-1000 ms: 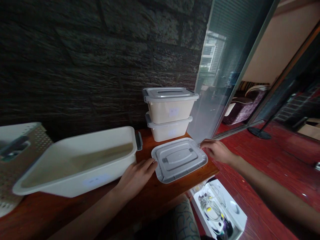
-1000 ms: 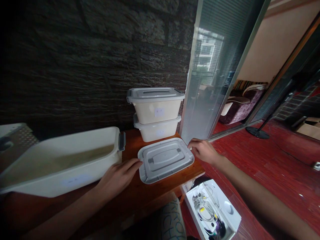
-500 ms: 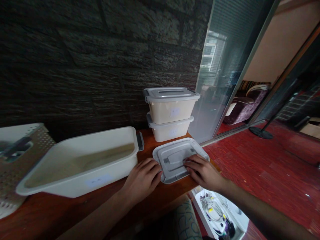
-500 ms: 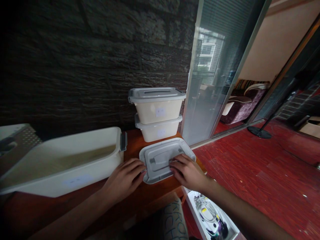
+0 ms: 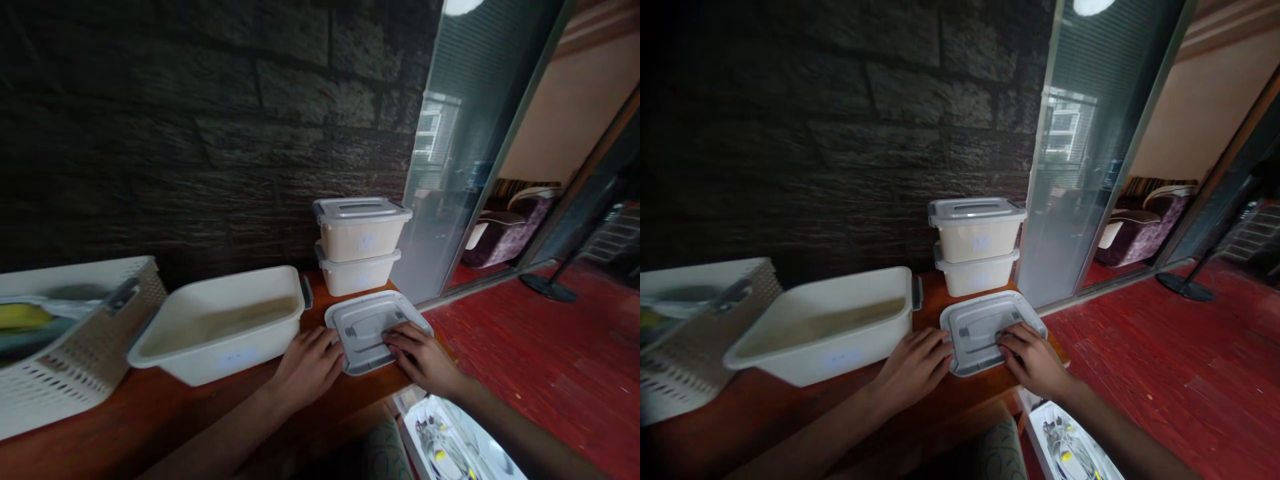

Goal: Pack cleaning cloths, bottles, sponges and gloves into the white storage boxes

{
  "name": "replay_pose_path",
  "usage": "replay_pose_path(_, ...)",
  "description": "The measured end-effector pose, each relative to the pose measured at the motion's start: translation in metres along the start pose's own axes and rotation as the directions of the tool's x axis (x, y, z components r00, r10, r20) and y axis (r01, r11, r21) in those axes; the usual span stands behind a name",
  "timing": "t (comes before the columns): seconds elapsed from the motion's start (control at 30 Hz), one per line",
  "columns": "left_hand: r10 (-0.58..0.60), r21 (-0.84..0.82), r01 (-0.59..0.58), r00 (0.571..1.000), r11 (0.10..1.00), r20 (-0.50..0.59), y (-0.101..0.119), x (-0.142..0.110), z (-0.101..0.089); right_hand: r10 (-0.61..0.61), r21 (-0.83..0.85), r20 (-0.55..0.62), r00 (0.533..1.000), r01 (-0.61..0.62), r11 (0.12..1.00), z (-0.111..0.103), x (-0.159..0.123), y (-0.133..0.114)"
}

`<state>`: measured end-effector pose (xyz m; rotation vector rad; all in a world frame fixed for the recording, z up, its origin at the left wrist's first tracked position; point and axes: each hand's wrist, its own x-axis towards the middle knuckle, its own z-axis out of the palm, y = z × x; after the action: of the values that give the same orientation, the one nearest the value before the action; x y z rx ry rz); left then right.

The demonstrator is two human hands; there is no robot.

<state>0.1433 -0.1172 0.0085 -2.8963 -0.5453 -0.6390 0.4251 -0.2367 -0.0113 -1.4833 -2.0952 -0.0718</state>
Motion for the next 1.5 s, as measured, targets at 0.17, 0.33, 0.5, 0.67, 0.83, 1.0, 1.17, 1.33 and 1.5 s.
replay_pose_path(0.17, 0.139, -0.071, -0.154, 0.975, 0.986, -0.175, 0.008, -0.015, -0.067, 0.034, 0.068, -0.09, 0.995, -0.028, 0.997, -0.013, 0.022, -0.018)
replay_pose_path(0.33, -0.046, -0.136, -0.006, 0.927, 0.991, -0.372, -0.039, -0.051, -0.156, 0.078, 0.223, -0.047, 0.996, -0.066, 0.973, -0.023, 0.085, -0.067)
replay_pose_path(0.5, -0.588, -0.241, 0.537, 0.759, 0.808, -0.279, -0.12, -0.088, -0.181, 0.236, 0.503, -0.038, 0.971, -0.185, 0.844, 0.004, 0.168, -0.089)
replay_pose_path(0.67, -0.833, -0.467, 0.713, 0.543, 0.523, -0.105, -0.167, -0.104, -0.15, 0.342, 0.619, 0.033, 0.939, -0.288, 0.731, 0.054, 0.236, -0.082)
replay_pose_path(0.83, -0.831, -0.664, 0.644, 0.553, 0.381, 0.06, -0.173, -0.113, -0.125, 0.397, 0.63, 0.083, 0.914, -0.357, 0.69, 0.08, 0.246, -0.08)
replay_pose_path(1.0, -0.852, -0.861, 0.489, 0.502, 0.138, 0.149, -0.164, -0.125, -0.119, 0.337, 0.633, 0.108, 0.935, -0.326, 0.702, 0.067, 0.224, -0.088)
replay_pose_path(1.17, -0.873, -0.829, 0.527, 0.476, 0.189, 0.103, -0.151, -0.135, -0.124, 0.358, 0.639, 0.179, 0.916, -0.385, 0.666, 0.052, 0.209, -0.102)
replay_pose_path(1.33, -0.833, -0.761, 0.556, 0.552, 0.335, 0.036, -0.148, -0.146, -0.126, 0.405, 0.572, 0.156, 0.901, -0.417, 0.706, 0.048, 0.2, -0.104)
replay_pose_path(1.5, -0.804, -0.75, 0.571, 0.588, 0.333, 0.091, -0.146, -0.15, -0.129, 0.383, 0.521, 0.155, 0.911, -0.405, 0.751, 0.047, 0.196, -0.102)
